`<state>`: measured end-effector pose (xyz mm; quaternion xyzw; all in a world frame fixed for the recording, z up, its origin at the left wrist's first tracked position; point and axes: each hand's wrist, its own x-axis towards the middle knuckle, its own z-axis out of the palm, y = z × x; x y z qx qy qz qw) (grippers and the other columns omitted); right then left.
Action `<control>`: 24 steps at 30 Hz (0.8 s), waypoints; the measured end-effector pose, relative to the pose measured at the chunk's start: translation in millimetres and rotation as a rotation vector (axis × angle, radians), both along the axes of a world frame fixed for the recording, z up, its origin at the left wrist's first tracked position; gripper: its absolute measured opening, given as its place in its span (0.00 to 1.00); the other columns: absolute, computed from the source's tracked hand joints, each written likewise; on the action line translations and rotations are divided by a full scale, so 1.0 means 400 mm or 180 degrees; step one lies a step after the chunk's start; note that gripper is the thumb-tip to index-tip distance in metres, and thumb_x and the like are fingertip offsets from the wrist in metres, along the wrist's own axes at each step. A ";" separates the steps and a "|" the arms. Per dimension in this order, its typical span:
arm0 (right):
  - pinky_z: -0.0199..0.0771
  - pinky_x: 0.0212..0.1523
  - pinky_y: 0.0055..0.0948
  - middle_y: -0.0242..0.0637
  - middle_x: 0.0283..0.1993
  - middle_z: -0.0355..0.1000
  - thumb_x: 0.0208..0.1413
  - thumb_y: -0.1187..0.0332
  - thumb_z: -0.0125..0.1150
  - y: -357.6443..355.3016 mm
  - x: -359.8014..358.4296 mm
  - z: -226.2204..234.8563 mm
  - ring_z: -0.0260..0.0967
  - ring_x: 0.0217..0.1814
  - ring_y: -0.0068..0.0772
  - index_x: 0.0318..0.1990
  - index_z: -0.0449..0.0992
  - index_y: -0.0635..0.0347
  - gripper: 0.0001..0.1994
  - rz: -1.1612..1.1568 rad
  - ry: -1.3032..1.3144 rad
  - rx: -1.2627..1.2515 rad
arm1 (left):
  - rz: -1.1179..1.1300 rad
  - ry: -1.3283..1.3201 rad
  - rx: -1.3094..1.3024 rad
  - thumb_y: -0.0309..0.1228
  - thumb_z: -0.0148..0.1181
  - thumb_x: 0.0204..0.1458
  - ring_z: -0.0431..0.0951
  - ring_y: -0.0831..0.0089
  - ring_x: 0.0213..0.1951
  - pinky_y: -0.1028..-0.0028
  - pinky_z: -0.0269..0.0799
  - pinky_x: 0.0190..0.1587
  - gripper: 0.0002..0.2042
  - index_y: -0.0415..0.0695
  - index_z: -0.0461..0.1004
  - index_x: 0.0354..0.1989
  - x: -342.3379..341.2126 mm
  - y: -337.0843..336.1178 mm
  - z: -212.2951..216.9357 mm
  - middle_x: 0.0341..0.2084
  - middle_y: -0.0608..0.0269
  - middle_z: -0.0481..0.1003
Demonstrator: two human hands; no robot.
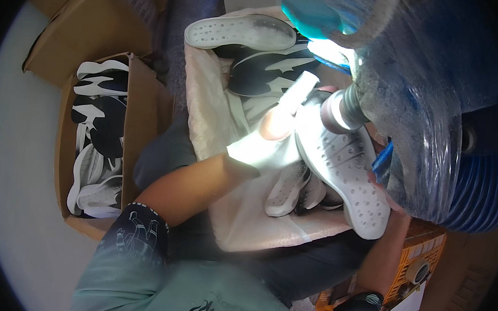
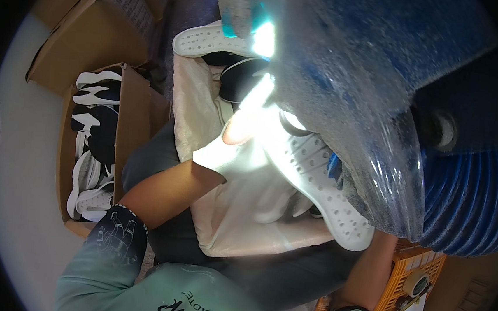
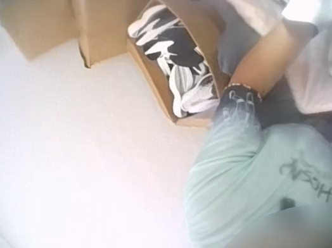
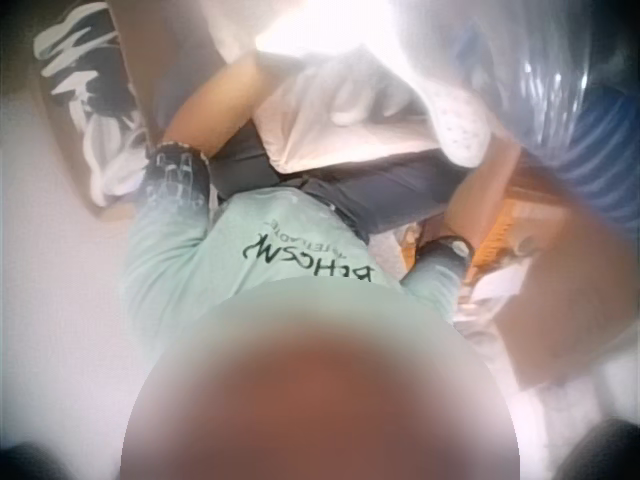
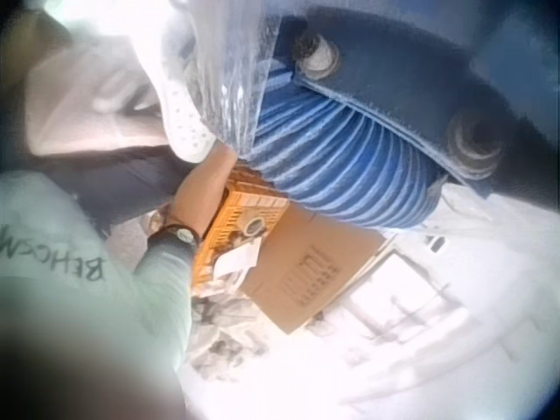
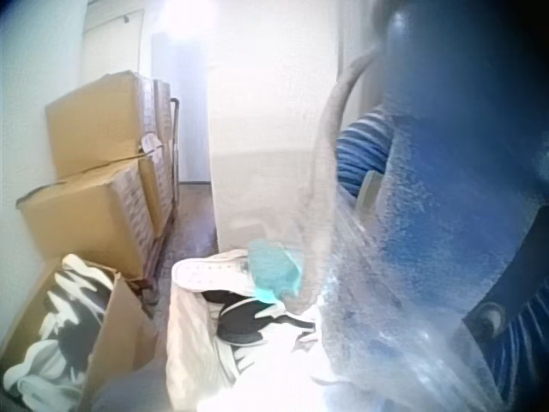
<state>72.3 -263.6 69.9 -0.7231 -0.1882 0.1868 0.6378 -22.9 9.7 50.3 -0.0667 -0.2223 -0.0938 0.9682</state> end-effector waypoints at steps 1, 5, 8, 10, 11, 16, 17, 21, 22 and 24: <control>0.71 0.52 0.29 0.43 0.50 0.73 0.43 0.70 0.68 -0.008 0.012 0.018 0.72 0.48 0.34 0.60 0.64 0.66 0.33 -0.0050 -0.0137 0.0013 | -0.0226 -0.0090 -0.0307 0.51 0.37 0.67 0.73 0.56 0.56 0.57 0.65 0.62 0.29 0.37 0.64 0.61 0.001 -0.010 0.011 0.55 0.48 0.72; 0.71 0.51 0.29 0.43 0.49 0.73 0.43 0.70 0.68 -0.025 0.031 0.070 0.72 0.48 0.34 0.59 0.65 0.66 0.32 -0.0224 -0.0528 0.0099 | 0.0224 0.0031 0.0264 0.50 0.37 0.68 0.72 0.58 0.56 0.60 0.65 0.62 0.29 0.35 0.63 0.62 -0.004 -0.028 0.043 0.55 0.49 0.72; 0.71 0.50 0.29 0.42 0.49 0.73 0.44 0.71 0.69 -0.026 0.034 0.081 0.72 0.47 0.33 0.58 0.66 0.66 0.31 -0.0281 -0.0681 0.0123 | 0.1084 0.1137 0.1839 0.48 0.37 0.68 0.72 0.59 0.56 0.61 0.64 0.62 0.28 0.34 0.64 0.62 -0.018 -0.032 0.058 0.55 0.49 0.72; 0.71 0.50 0.29 0.42 0.48 0.73 0.44 0.71 0.69 -0.026 0.036 0.080 0.72 0.47 0.33 0.58 0.67 0.66 0.31 -0.0293 -0.0724 0.0100 | 0.0997 0.1031 0.1711 0.48 0.37 0.68 0.72 0.60 0.56 0.61 0.64 0.62 0.28 0.34 0.64 0.61 -0.026 -0.034 0.067 0.55 0.50 0.71; 0.71 0.49 0.29 0.42 0.48 0.73 0.44 0.71 0.69 -0.027 0.038 0.079 0.72 0.47 0.33 0.58 0.67 0.66 0.30 -0.0280 -0.0725 0.0074 | 0.0951 0.0978 0.1650 0.48 0.36 0.68 0.72 0.60 0.56 0.62 0.63 0.62 0.28 0.34 0.64 0.61 -0.031 -0.035 0.071 0.55 0.50 0.71; 0.72 0.48 0.29 0.41 0.47 0.74 0.44 0.72 0.69 -0.035 0.027 0.053 0.72 0.46 0.33 0.56 0.68 0.66 0.29 -0.0151 -0.0567 -0.0222 | 0.0838 0.0526 0.1408 0.49 0.31 0.69 0.73 0.60 0.54 0.62 0.64 0.61 0.29 0.33 0.66 0.59 -0.031 -0.036 0.083 0.53 0.49 0.72; 0.72 0.48 0.29 0.41 0.47 0.74 0.44 0.72 0.69 -0.036 0.018 0.043 0.72 0.45 0.33 0.56 0.68 0.66 0.28 -0.0110 -0.0493 -0.0297 | 0.0850 0.0531 0.1469 0.50 0.31 0.69 0.73 0.60 0.53 0.62 0.65 0.60 0.30 0.33 0.66 0.58 -0.028 -0.034 0.083 0.52 0.49 0.73; 0.72 0.47 0.29 0.40 0.46 0.74 0.44 0.72 0.70 -0.049 -0.045 0.002 0.72 0.45 0.32 0.55 0.69 0.65 0.27 0.0092 -0.0092 -0.0595 | 0.1266 0.0186 0.2154 0.52 0.29 0.68 0.74 0.60 0.51 0.62 0.65 0.59 0.32 0.34 0.68 0.57 -0.010 -0.028 0.075 0.49 0.49 0.74; 0.72 0.47 0.29 0.40 0.46 0.74 0.44 0.72 0.70 -0.051 -0.061 -0.010 0.72 0.44 0.32 0.54 0.70 0.65 0.27 0.0117 0.0004 -0.0628 | 0.1458 0.0119 0.2424 0.53 0.29 0.68 0.74 0.60 0.50 0.63 0.65 0.59 0.32 0.34 0.68 0.56 -0.004 -0.028 0.072 0.48 0.49 0.74; 0.72 0.47 0.29 0.40 0.46 0.74 0.44 0.72 0.70 -0.056 -0.085 -0.027 0.72 0.44 0.32 0.54 0.70 0.65 0.26 0.0135 0.0118 -0.0662 | 0.1540 0.0332 0.2676 0.55 0.29 0.67 0.74 0.59 0.51 0.62 0.65 0.59 0.33 0.35 0.67 0.57 0.000 -0.024 0.063 0.49 0.49 0.74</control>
